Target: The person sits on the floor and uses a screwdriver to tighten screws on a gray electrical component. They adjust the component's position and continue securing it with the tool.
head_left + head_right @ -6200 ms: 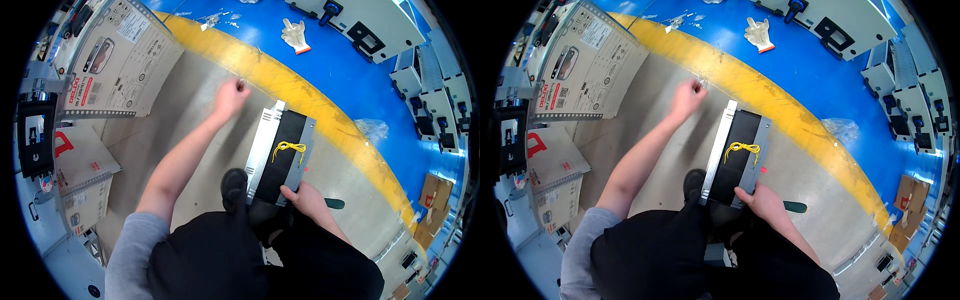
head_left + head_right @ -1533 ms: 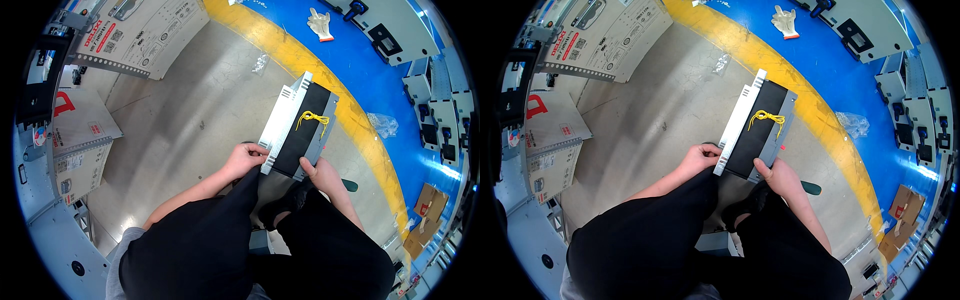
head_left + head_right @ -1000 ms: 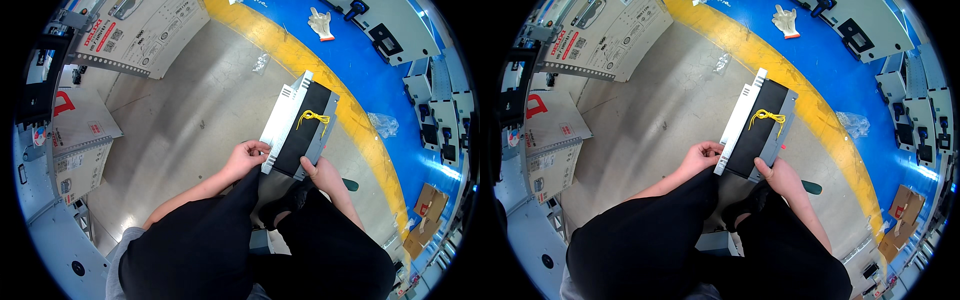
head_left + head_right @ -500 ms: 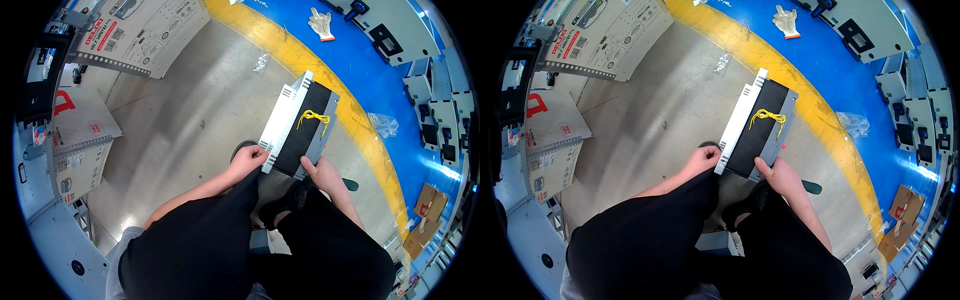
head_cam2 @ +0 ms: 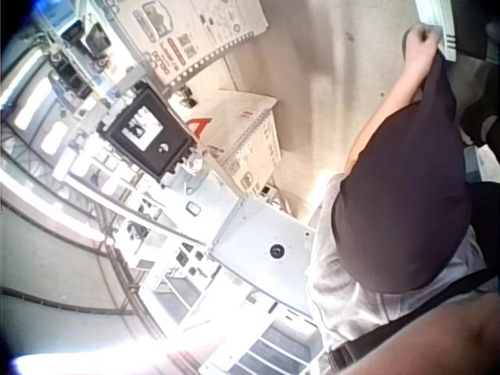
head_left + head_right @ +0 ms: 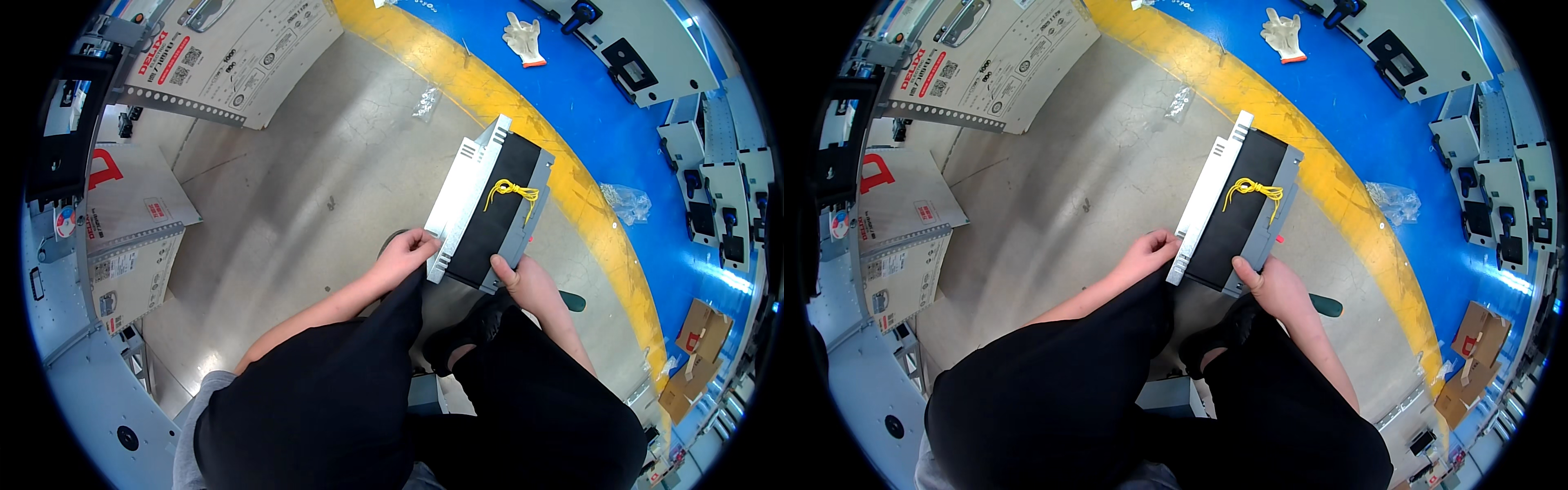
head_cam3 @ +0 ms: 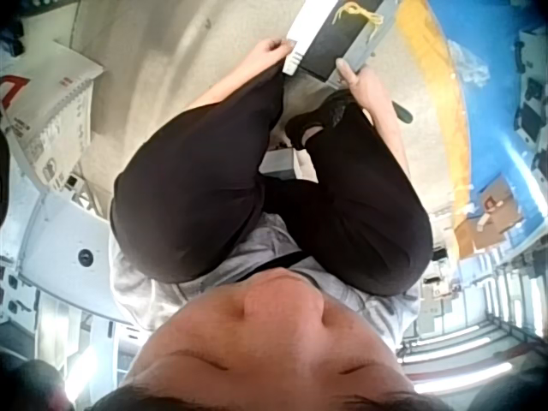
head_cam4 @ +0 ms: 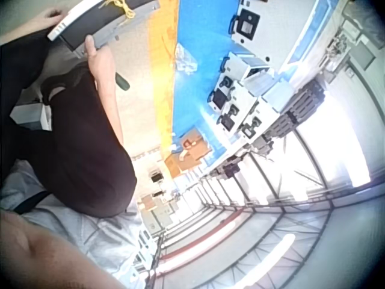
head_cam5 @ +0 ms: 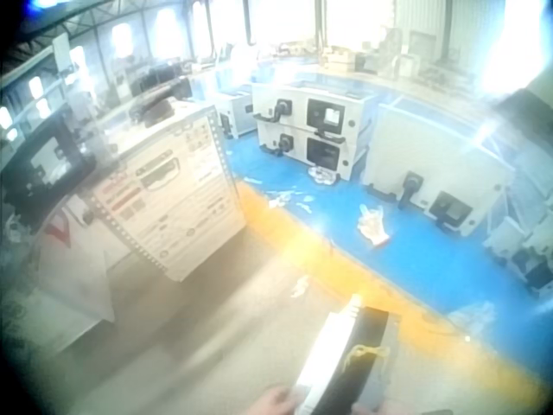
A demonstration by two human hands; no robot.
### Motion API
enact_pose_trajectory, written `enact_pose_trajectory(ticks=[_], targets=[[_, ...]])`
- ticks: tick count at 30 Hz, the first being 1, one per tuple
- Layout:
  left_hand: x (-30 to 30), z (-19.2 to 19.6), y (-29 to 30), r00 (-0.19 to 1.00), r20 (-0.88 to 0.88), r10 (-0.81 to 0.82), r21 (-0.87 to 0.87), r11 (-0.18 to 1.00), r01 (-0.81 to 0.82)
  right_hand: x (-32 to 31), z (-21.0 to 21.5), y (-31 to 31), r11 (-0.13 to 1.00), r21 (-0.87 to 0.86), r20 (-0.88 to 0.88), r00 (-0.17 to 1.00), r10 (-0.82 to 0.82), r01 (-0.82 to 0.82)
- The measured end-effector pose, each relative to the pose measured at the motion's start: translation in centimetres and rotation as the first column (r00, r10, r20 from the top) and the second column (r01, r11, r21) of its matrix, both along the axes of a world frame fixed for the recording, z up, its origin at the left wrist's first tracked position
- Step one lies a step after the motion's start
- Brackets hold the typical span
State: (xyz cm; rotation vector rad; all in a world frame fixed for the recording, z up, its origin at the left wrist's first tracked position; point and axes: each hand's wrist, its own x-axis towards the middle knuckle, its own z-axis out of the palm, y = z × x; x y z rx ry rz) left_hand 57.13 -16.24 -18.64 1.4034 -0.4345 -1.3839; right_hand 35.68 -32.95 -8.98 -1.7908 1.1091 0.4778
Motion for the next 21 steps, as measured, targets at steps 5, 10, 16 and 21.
enact_pose_trajectory(ticks=[5, 10, 16, 21], targets=[[0.5, -0.9, 0.6, 0.970, 0.161, -0.180, 0.066, 0.983, 0.171, 0.2, 0.1, 0.0, 1.000, 0.002, -0.007, 1.000, 0.005, -0.005], [0.5, -0.7, 0.3, 0.952, 0.205, -0.227, 0.108, 0.972, 0.208, 0.3, 0.4, -0.1, 1.000, 0.019, -0.021, 1.000, 0.011, -0.010], [1.0, -0.6, -0.3, 0.921, 0.253, -0.296, 0.086, 0.955, 0.283, 0.3, 0.5, -0.1, 1.000, 0.017, -0.039, 0.999, 0.010, -0.009], [1.6, 1.4, -0.5, 0.895, 0.383, -0.228, -0.017, 0.967, 0.253, 0.2, 0.2, 0.0, 1.000, 0.014, -0.024, 1.000, 0.007, -0.007]])
